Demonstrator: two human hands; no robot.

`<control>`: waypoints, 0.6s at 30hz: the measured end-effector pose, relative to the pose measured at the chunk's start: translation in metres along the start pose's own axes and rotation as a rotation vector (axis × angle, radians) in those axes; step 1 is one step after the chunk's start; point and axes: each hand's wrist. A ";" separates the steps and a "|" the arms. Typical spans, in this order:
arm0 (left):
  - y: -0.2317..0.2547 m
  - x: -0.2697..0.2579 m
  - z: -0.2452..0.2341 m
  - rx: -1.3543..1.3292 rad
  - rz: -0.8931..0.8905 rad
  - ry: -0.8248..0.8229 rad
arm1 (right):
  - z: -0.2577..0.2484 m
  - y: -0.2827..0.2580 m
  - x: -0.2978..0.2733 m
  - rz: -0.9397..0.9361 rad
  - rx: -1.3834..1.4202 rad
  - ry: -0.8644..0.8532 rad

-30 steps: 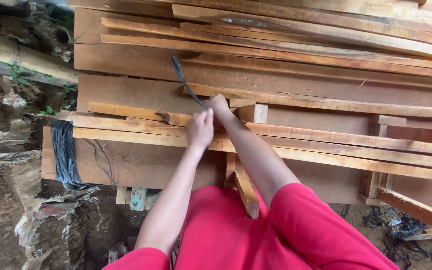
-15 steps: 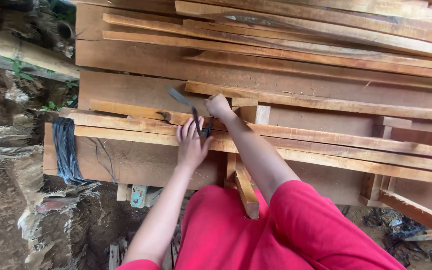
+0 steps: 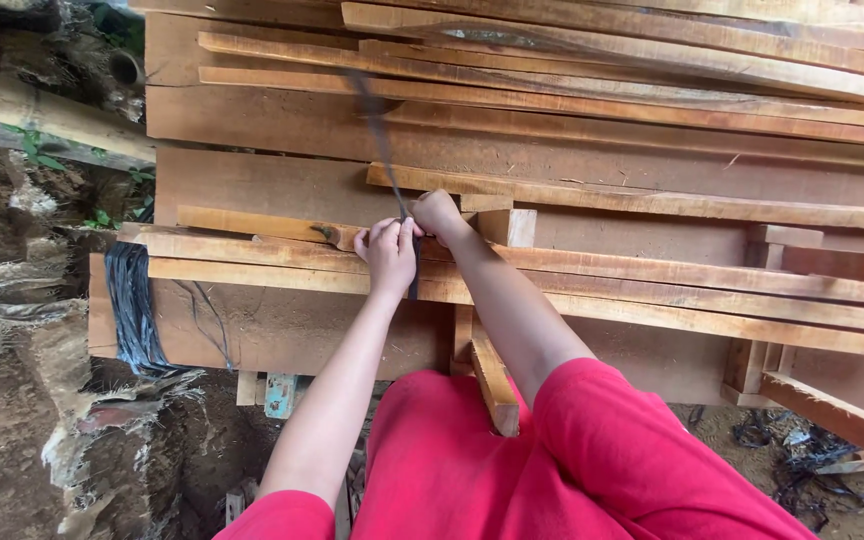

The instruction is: Tying together long pieces of wood into bundles using black plastic strips.

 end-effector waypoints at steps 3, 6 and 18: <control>0.012 -0.009 -0.012 -0.122 -0.003 -0.065 | -0.001 -0.003 0.000 0.013 -0.085 0.004; 0.004 -0.018 -0.012 -0.109 0.090 -0.097 | -0.009 -0.010 0.003 -0.438 -1.040 -0.366; -0.004 -0.025 -0.027 0.238 0.719 0.030 | 0.018 0.031 0.032 -0.120 -0.111 0.195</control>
Point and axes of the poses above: each hand's wrist, its own x-axis towards the middle knuckle, its own z-axis out of the palm, y = z × x, and after that the axes turned 11 degrees about -z, right-handed
